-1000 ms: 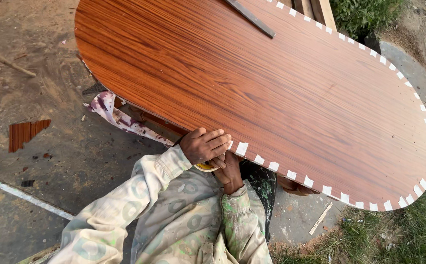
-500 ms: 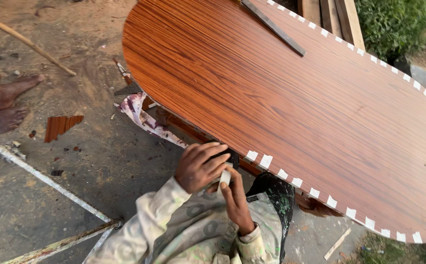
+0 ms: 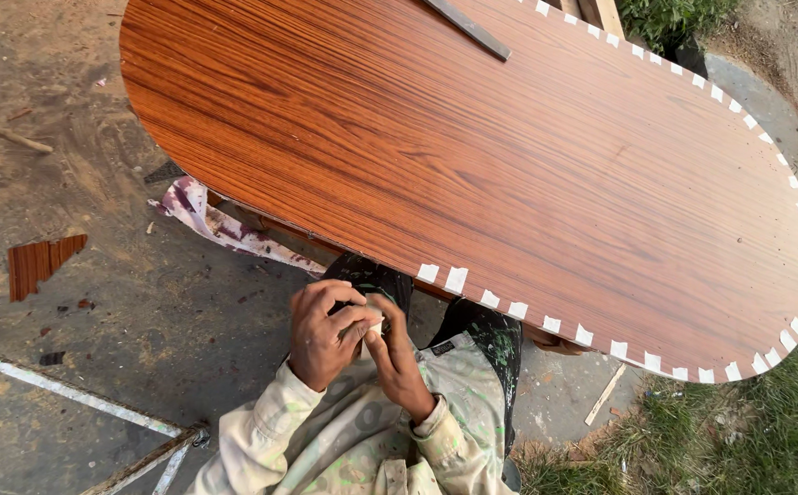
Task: The person applies masking tape along the curved edge of a wooden tabletop, then uses a metal file to smooth the edge. The person continues applying tape along the remaining edge of the tabletop.
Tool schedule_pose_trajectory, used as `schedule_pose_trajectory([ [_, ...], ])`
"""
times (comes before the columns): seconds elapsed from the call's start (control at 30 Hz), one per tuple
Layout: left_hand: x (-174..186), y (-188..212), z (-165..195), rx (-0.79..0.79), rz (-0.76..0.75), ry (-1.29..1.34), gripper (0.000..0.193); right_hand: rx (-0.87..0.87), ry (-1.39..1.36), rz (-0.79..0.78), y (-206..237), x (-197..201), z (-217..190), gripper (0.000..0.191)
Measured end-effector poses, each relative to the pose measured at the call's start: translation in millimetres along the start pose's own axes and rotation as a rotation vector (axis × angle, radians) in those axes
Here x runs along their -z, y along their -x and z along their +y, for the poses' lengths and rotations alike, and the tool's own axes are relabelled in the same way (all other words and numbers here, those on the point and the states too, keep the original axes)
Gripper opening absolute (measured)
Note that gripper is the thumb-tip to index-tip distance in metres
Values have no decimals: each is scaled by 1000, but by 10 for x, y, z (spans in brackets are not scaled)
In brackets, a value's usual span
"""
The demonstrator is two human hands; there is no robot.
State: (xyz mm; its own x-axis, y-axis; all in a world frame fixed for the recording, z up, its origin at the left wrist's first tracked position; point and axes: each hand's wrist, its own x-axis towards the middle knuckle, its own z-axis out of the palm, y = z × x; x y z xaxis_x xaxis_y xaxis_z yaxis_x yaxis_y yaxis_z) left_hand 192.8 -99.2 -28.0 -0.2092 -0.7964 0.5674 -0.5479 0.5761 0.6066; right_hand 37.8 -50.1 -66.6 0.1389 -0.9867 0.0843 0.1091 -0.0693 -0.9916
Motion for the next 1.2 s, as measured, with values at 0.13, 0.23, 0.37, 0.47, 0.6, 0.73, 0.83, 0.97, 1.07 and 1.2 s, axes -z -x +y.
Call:
schedule_pose_trajectory([
  [0.13,-27,-279,65,-126,21,-159,8,-40,-87,144,-138,-39,202,26],
  [0.23,-27,-558,79,-132,-9,-131,7,-47,-313,266,-287,-51,275,23],
  [0.37,-72,-837,66,-98,-72,-103,7,-31,-515,371,-411,-100,309,21],
  [0.47,-88,-923,11,-43,-128,-97,8,-19,-467,411,-432,-127,392,21],
  [0.6,-110,-1005,-37,69,-221,-76,13,91,-302,410,-466,-62,598,18],
  [0.73,-94,-1145,-73,99,-288,-41,19,148,-115,312,-500,139,749,20],
  [0.83,-97,-1283,-188,188,-355,-73,64,145,-134,246,-606,247,838,21],
  [0.97,-212,-1279,-260,112,-318,-114,47,124,-88,202,-666,343,900,19],
  [1.07,-317,-1182,-268,-4,-255,-166,28,283,-63,125,-692,398,931,20],
  [1.2,-255,-926,-289,-294,-259,-158,29,273,58,184,-713,439,952,26],
])
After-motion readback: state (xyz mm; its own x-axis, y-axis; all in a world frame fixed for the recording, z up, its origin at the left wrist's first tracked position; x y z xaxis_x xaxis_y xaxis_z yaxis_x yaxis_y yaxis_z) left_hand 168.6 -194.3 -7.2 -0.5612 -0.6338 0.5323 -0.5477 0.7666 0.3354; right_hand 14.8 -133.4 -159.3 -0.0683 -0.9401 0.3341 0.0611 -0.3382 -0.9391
